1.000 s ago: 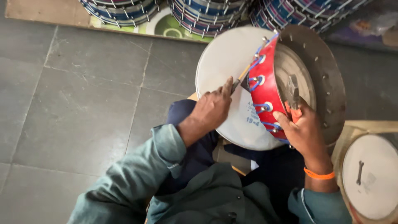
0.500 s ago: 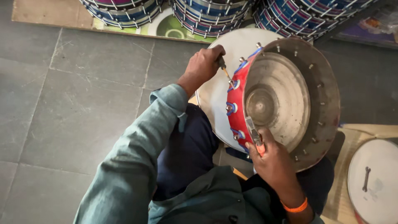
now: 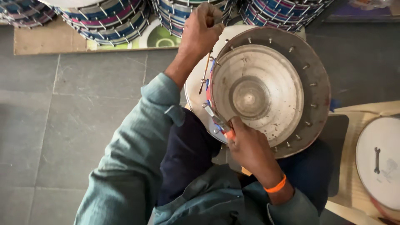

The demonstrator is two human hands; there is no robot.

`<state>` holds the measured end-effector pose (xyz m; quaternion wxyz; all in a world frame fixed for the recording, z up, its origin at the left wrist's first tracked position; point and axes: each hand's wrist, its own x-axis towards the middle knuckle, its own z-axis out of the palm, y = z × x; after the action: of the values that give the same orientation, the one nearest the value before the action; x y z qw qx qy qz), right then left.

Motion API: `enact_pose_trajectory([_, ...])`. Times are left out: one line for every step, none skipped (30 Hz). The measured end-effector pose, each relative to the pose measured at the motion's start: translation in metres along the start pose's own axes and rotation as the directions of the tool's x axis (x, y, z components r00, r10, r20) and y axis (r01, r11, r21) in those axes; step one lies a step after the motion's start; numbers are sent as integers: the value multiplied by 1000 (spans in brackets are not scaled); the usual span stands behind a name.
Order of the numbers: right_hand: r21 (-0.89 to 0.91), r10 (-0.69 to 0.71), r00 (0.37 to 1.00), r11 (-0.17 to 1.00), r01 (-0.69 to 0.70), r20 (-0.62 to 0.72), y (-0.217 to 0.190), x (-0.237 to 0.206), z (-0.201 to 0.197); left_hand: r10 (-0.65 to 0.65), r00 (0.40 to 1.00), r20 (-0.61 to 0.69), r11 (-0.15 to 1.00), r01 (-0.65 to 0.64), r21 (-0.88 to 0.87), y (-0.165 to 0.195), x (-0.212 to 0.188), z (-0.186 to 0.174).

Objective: The person repairs a drum by using a tool to adjust the metal rim and applying adhesive from a stick to the side of the drum.

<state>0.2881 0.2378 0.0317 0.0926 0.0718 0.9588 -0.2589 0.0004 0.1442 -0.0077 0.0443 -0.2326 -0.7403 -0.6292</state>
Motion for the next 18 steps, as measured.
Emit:
enact_pose_trajectory([0, 6, 1000, 1000, -6, 2, 1, 3, -3, 98, 995, -17, 992, -96, 80, 18, -2, -4])
enact_pose_trajectory([-11, 47, 999, 999, -47, 2, 1, 7, -7, 194, 981, -26, 969, -188, 159, 36, -7, -9])
enact_pose_trajectory([-23, 85, 996, 996, -85, 5, 2, 10, -10, 230, 973, 18, 956, -229, 184, 52, -14, -14])
enact_pose_trajectory([-36, 117, 993, 993, -117, 14, 1, 12, -13, 259, 964, 58, 940, -265, 213, 66, -24, -22])
enact_pose_trajectory([-20, 62, 998, 998, -63, -19, 1, 13, -15, 284, 954, 95, 923, -299, 242, 78, -37, -31])
enact_pose_trajectory([-5, 11, 998, 1000, -11, -57, 1, 13, -16, 270, 958, 100, 931, -286, 227, 87, -50, -40])
enact_pose_trajectory([7, -35, 994, 999, 36, -102, 0, 13, -16, 260, 960, 109, 938, -278, 207, 95, -64, -48])
enact_pose_trajectory([1, -27, 995, 1000, 27, -95, -1, 12, -15, 249, 961, 118, 946, -268, 184, 100, -79, -55])
enact_pose_trajectory([-6, -23, 996, 1000, 23, -88, -1, 11, -14, 213, 972, 97, 951, -229, 208, 104, -93, -59])
enact_pose_trajectory([-14, -23, 996, 1000, 22, -82, -2, 11, -12, 179, 981, 74, 953, -191, 233, 105, -105, -65])
enact_pose_trajectory([-38, -60, 994, 998, 57, -89, -2, 10, -10, 183, 983, 33, 956, -186, 226, 105, -117, -72])
enact_pose_trajectory([-59, -92, 992, 994, 87, -89, -3, 9, -7, 181, 983, -5, 960, -176, 217, 103, -128, -78])
enact_pose_trajectory([-79, -121, 989, 990, 114, -90, -3, 9, -4, 178, 983, -39, 964, -166, 207, 100, -136, -84])
enact_pose_trajectory([-80, -125, 988, 990, 118, -90, -4, 9, -1, 85, 995, -46, 981, -75, 178, 96, -143, -89])
enact_pose_trajectory([-82, -131, 987, 989, 124, -92, -4, 9, 3, -9, 999, -51, 989, 16, 148, 92, -148, -94])
enact_pose_trajectory([-87, -145, 985, 987, 137, -93, -5, 9, 7, -99, 993, -59, 987, 105, 120, 87, -151, -97])
enact_pose_trajectory([-91, -154, 983, 985, 145, -98, -5, 9, 10, -103, 993, -61, 990, 109, 88, 83, -154, -99])
enact_pose_trajectory([-90, -158, 982, 985, 150, -98, -5, 9, 13, -115, 992, -59, 991, 118, 57, 80, -157, -100])
